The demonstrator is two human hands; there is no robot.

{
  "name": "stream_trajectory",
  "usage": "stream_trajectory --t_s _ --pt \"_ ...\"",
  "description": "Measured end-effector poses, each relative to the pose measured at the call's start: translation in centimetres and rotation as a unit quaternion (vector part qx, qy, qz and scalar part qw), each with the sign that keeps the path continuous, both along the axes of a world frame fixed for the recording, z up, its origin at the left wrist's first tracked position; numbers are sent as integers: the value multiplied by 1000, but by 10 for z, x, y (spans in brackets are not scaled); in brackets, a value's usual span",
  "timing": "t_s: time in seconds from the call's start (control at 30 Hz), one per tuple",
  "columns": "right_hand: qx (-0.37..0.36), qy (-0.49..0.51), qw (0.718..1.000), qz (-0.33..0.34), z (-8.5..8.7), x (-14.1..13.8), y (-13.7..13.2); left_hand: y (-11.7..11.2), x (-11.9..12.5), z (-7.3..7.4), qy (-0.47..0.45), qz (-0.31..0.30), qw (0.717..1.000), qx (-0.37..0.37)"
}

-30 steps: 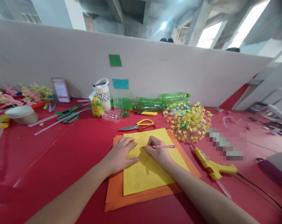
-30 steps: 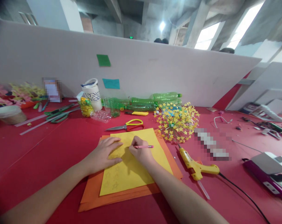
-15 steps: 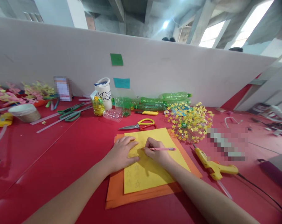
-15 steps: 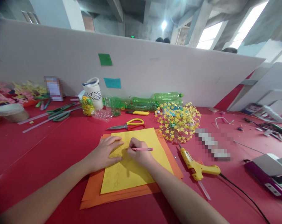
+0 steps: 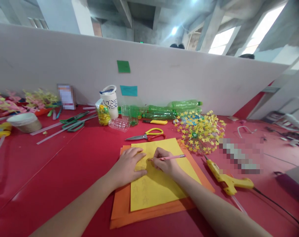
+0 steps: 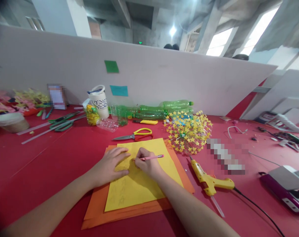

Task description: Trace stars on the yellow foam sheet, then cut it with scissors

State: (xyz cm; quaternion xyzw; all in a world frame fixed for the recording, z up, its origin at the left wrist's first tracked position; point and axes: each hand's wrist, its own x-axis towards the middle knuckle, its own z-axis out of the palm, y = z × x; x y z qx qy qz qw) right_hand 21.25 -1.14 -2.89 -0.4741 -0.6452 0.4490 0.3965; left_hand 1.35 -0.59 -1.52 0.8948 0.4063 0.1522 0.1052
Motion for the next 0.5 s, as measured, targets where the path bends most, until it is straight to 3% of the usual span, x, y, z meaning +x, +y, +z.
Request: stream_trajectory --t_s 0.3,0.5 --pt "6 -22 1000 13 2 0 -2 0 1 2 4 -1 1000 -5" --pt "-64 84 993 -55 11 3 1 -1 1 3 6 -1 1000 -3"
